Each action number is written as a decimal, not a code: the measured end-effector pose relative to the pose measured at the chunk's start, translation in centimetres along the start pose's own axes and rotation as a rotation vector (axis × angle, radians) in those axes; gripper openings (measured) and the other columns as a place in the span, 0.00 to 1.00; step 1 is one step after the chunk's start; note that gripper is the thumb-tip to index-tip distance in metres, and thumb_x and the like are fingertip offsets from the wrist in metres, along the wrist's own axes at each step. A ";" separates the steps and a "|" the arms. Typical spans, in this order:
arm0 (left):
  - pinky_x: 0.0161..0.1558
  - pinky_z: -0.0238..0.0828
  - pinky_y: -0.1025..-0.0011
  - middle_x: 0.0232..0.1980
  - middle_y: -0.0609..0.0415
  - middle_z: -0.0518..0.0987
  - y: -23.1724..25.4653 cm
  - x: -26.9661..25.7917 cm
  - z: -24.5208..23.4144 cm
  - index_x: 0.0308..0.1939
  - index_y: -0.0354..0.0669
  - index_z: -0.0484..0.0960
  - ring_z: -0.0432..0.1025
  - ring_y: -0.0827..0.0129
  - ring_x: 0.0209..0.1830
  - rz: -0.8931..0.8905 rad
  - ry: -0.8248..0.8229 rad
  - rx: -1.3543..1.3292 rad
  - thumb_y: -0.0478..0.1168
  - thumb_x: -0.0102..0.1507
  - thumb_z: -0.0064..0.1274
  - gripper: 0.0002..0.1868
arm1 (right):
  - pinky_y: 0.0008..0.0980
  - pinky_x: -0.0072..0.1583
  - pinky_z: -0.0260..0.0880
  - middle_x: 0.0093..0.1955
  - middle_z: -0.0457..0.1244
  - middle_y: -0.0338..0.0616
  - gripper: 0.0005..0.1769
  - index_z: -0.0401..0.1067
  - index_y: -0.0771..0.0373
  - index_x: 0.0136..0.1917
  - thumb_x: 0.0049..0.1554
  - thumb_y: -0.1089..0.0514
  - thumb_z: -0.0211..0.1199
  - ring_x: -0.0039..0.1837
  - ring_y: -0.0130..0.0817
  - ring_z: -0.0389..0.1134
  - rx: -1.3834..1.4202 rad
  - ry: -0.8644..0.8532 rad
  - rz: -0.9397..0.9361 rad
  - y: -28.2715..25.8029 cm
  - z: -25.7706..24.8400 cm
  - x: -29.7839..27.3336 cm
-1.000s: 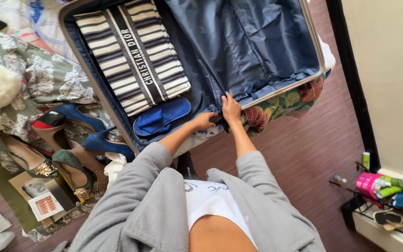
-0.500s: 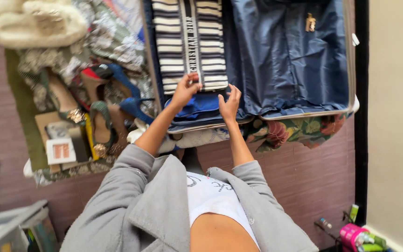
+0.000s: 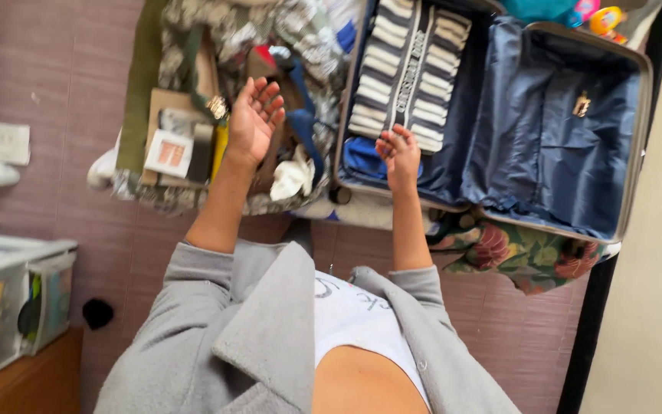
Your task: Pack a suitcase with a designer handbag, slippers, and toiletries.
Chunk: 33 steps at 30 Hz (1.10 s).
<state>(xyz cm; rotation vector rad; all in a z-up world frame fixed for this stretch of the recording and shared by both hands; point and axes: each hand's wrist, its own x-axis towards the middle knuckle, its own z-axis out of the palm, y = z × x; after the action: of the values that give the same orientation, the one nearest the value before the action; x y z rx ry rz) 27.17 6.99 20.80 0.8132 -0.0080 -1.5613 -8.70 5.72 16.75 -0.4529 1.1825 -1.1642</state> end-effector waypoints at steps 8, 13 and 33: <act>0.58 0.73 0.60 0.63 0.54 0.76 -0.1 -10.3 -2.0 0.66 0.48 0.71 0.73 0.66 0.56 -0.050 -0.219 0.061 0.51 0.69 0.52 0.24 | 0.38 0.52 0.75 0.52 0.68 0.48 0.16 0.66 0.62 0.63 0.62 0.61 0.63 0.47 0.36 0.71 0.038 -0.081 -0.030 4.5 7.4 -10.9; 0.59 0.72 0.62 0.70 0.53 0.70 -1.1 -16.1 -2.1 0.70 0.49 0.67 0.70 0.67 0.62 -0.126 -0.337 0.237 0.52 0.69 0.49 0.27 | 0.38 0.52 0.74 0.52 0.68 0.48 0.18 0.65 0.62 0.63 0.61 0.62 0.63 0.47 0.36 0.71 0.052 -0.077 -0.040 7.0 12.2 -16.6; 0.57 0.74 0.59 0.56 0.55 0.77 35.0 -7.4 -21.0 0.58 0.46 0.75 0.73 0.65 0.56 -0.335 -0.250 0.199 0.50 0.70 0.50 0.17 | 0.36 0.50 0.72 0.50 0.64 0.38 0.21 0.64 0.57 0.62 0.58 0.59 0.67 0.46 0.32 0.68 0.382 0.181 -0.251 22.8 45.0 -12.9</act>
<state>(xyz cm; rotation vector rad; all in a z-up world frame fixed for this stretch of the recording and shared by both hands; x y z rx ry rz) 67.36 16.24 24.74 0.7966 -0.2223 -1.9968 42.51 13.68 21.77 -0.2095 1.0418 -1.6386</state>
